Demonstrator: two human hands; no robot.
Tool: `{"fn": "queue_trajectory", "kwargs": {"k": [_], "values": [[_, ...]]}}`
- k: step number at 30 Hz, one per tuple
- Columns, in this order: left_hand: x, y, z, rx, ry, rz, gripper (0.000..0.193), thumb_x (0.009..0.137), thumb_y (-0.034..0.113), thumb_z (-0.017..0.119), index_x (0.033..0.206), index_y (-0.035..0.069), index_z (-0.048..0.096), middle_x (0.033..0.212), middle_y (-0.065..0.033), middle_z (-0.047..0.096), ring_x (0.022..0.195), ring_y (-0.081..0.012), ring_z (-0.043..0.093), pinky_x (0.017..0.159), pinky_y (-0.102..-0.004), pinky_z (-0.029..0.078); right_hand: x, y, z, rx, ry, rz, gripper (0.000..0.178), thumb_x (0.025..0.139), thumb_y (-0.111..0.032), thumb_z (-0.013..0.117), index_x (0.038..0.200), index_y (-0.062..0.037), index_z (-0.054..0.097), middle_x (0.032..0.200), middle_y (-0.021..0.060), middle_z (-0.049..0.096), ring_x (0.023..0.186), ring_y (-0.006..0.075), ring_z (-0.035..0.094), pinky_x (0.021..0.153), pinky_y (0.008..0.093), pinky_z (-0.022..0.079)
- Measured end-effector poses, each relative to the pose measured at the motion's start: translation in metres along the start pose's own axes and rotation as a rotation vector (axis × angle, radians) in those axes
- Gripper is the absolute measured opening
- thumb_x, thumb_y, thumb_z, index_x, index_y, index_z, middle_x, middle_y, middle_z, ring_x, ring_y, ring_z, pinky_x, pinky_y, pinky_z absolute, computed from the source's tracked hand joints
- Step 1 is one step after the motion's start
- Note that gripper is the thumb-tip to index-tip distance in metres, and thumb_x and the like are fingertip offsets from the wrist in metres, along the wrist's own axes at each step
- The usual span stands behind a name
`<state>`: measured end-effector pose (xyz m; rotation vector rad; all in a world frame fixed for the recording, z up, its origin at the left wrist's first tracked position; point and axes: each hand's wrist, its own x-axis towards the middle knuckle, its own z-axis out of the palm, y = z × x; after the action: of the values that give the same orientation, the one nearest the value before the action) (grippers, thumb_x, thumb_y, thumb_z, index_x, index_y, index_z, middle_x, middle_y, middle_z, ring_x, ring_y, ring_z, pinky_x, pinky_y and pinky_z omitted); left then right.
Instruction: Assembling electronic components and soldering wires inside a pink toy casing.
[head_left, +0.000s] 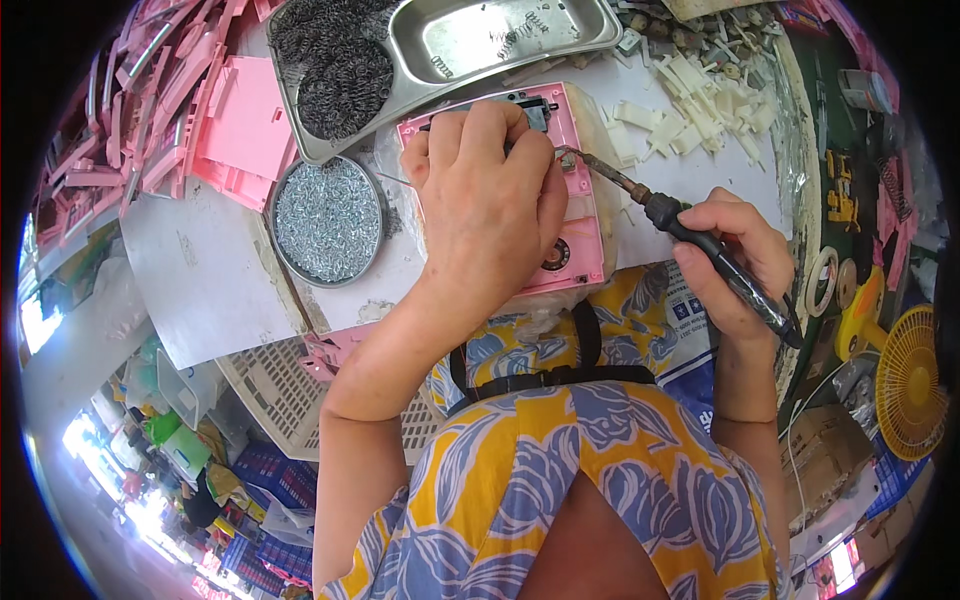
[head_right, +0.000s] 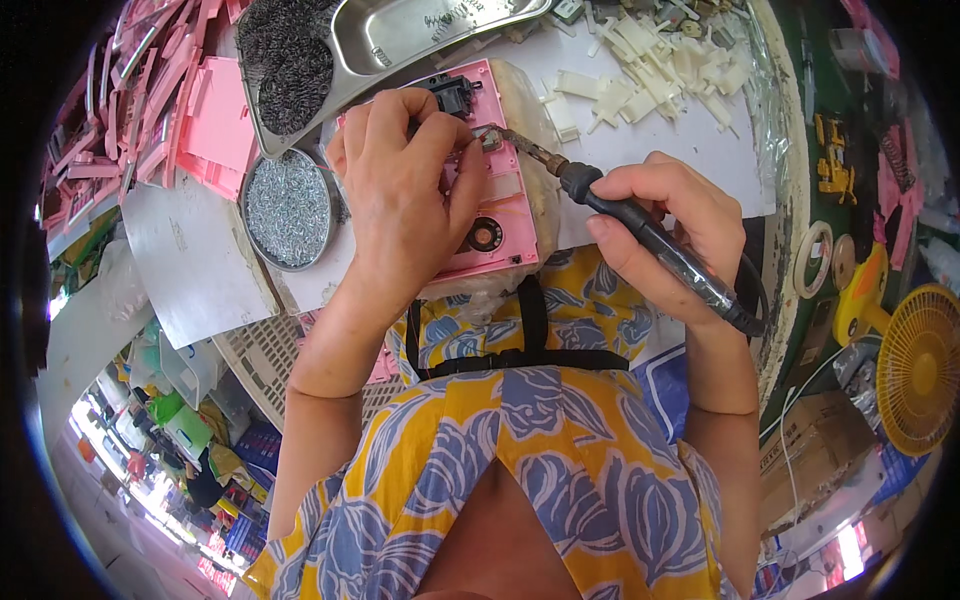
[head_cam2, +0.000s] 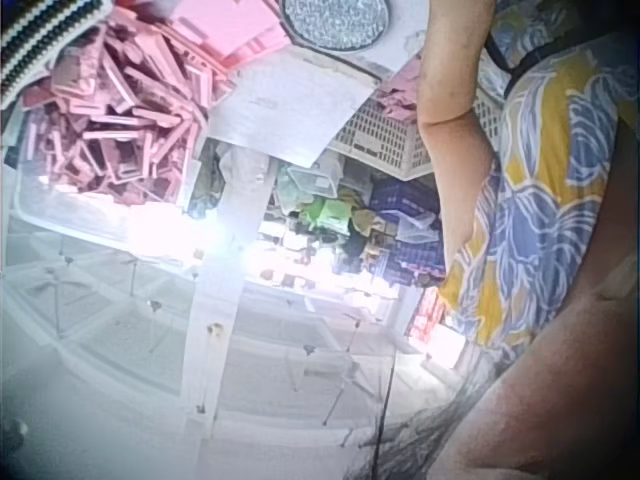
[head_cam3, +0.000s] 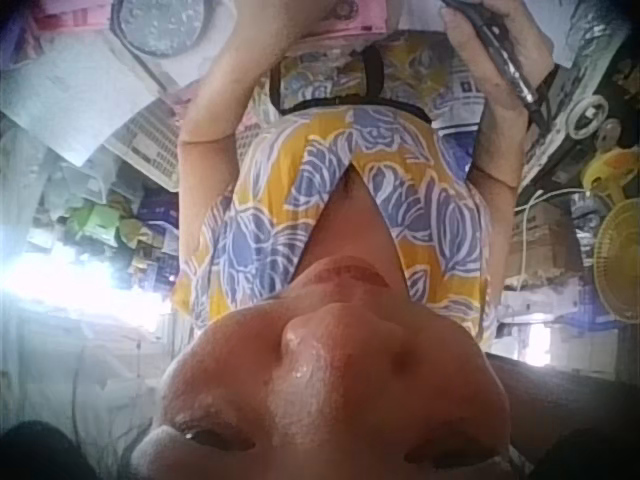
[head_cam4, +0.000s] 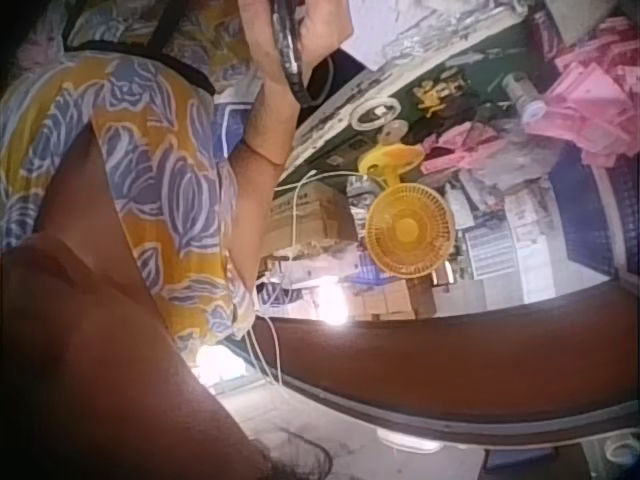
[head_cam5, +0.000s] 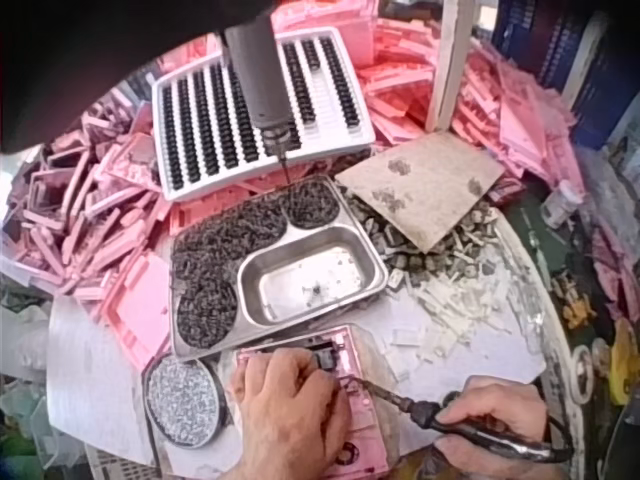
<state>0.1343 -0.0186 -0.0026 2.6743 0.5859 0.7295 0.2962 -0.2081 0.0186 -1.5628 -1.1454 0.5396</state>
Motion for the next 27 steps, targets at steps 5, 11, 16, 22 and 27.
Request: {"fn": "queue_trajectory", "kwargs": {"k": [5,11,16,22,27], "values": [[-0.001,0.0,0.001,-0.001,0.01,-0.002,0.01,0.077,0.016,0.073,0.083,0.011,0.066,0.101,-0.0031,0.056,0.094,-0.027,0.051,0.084,-0.0466,0.033,0.0,0.003,0.002,-0.003,-0.004,-0.011,0.025,0.083,-0.008,0.081,0.104,-0.0009,0.069,0.077,0.0039,0.062,0.063,0.0097,0.051,0.056,0.0229,0.037],[-0.001,0.0,0.001,0.018,0.006,0.009,0.01,0.078,0.017,0.073,0.082,0.011,0.065,0.101,-0.0034,0.055,0.093,-0.0272,0.051,0.084,-0.0468,0.032,-0.003,0.004,0.002,-0.006,0.001,0.014,0.025,0.082,-0.008,0.081,0.103,-0.0009,0.069,0.077,0.0033,0.061,0.063,0.0093,0.05,0.056,0.0233,0.036],[-0.001,-0.001,0.001,0.029,0.015,0.016,0.01,0.078,0.017,0.072,0.082,0.011,0.064,0.101,-0.0039,0.055,0.093,-0.0273,0.051,0.084,-0.0466,0.032,-0.005,0.003,-0.005,0.051,0.052,0.008,0.026,0.083,-0.006,0.08,0.105,0.0001,0.068,0.081,0.004,0.062,0.067,0.0099,0.05,0.059,0.0243,0.036],[0.001,0.003,-0.003,0.065,-0.002,0.007,0.011,0.078,0.016,0.076,0.086,0.011,0.07,0.098,-0.004,0.057,0.093,-0.0263,0.053,0.084,-0.0419,0.034,-0.006,0.002,-0.01,0.061,0.078,0.003,0.026,0.083,-0.003,0.078,0.106,0.0015,0.067,0.083,0.0053,0.063,0.069,0.0098,0.05,0.061,0.0242,0.037],[0.001,0.003,-0.003,0.073,-0.028,0.004,0.015,0.077,0.017,0.077,0.089,0.012,0.07,0.101,-0.0043,0.058,0.096,-0.0266,0.054,0.086,-0.0421,0.034,-0.004,0.002,-0.011,0.046,0.077,-0.003,0.026,0.084,-0.002,0.078,0.107,0.0015,0.067,0.083,0.0048,0.062,0.07,0.0092,0.05,0.062,0.0237,0.037]]}}
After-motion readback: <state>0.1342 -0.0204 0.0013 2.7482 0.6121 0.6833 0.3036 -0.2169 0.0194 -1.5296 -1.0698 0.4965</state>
